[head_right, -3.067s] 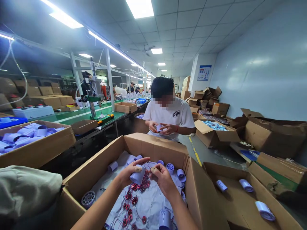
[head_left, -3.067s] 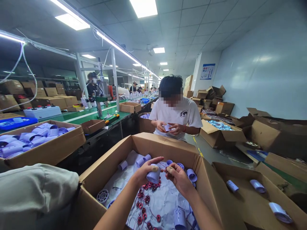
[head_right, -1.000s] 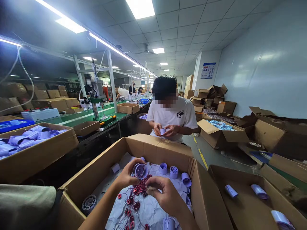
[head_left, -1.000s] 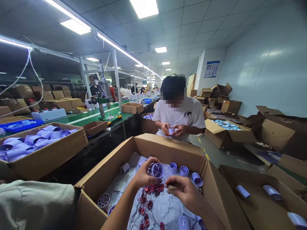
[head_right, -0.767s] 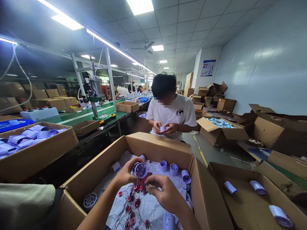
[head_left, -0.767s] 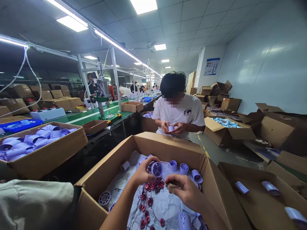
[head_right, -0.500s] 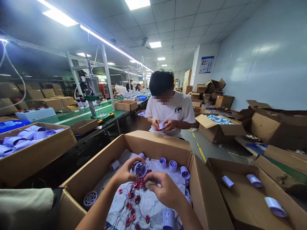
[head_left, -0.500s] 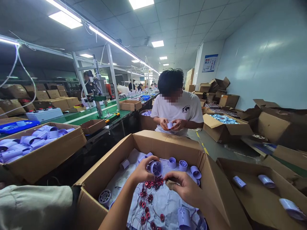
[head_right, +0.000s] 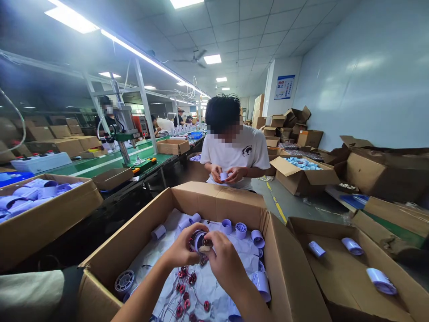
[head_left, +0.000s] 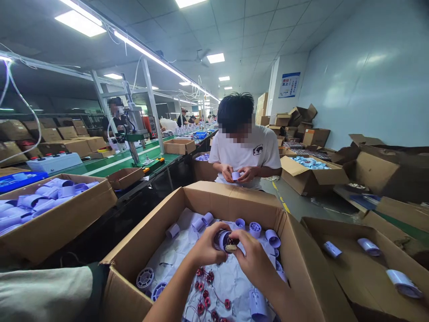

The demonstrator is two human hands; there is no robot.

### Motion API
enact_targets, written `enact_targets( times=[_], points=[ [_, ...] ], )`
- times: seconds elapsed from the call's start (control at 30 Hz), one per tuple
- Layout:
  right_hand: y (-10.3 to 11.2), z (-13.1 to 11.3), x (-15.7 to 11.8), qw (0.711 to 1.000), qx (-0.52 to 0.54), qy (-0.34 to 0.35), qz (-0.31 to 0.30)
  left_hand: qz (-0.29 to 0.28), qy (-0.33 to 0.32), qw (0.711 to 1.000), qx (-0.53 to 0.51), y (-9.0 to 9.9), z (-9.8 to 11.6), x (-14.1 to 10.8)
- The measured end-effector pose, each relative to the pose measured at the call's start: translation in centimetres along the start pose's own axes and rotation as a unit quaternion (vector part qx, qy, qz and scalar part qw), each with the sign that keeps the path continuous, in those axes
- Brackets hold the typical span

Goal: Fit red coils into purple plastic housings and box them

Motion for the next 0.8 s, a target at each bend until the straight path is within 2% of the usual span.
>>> enact_targets(
  times=[0.07,0.13,0.27,0.37,0.57,0.8],
  points=[
    [-0.01,-0.26,-0.20,0.996,-0.056,0.040,0.064,0.005,-0.011,1.000,-0.029,-0.10,0.12,-0.04],
    [-0.13,-0.32,-0.28,0.990,-0.096,0.051,0.093,-0.001,-0.020,0.999,-0.050,-0.29,0.19,-0.12],
    [-0.32,-0.33,-0.22,0.992,-0.108,0.040,0.060,0.002,-0.004,0.994,-0.108,-0.70,-0.24,-0.36],
    [0.02,-0.42,-0.21,0.997,-0.067,0.011,0.038,0.014,0.001,0.987,-0.159,-0.86,-0.50,-0.46],
    [0.27,-0.82,-0.22,0.998,0.022,-0.054,-0.016,0.020,0.002,0.981,-0.193,-0.81,-0.11,-0.33],
    [0.17,-0.82,-0.32,0.993,0.061,-0.088,0.055,0.006,-0.008,0.981,-0.196,-0.94,-0.14,-0.35]
  ],
)
Point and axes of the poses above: each hand's wrist, its own x-axis towards the middle knuckle, its own y-axis out of the back of the hand, z = x × y, the point moved 4 cm from there along x, towards the middle knuckle, and after that the axes turned 13 degrees about -y, right-handed, at the moved point
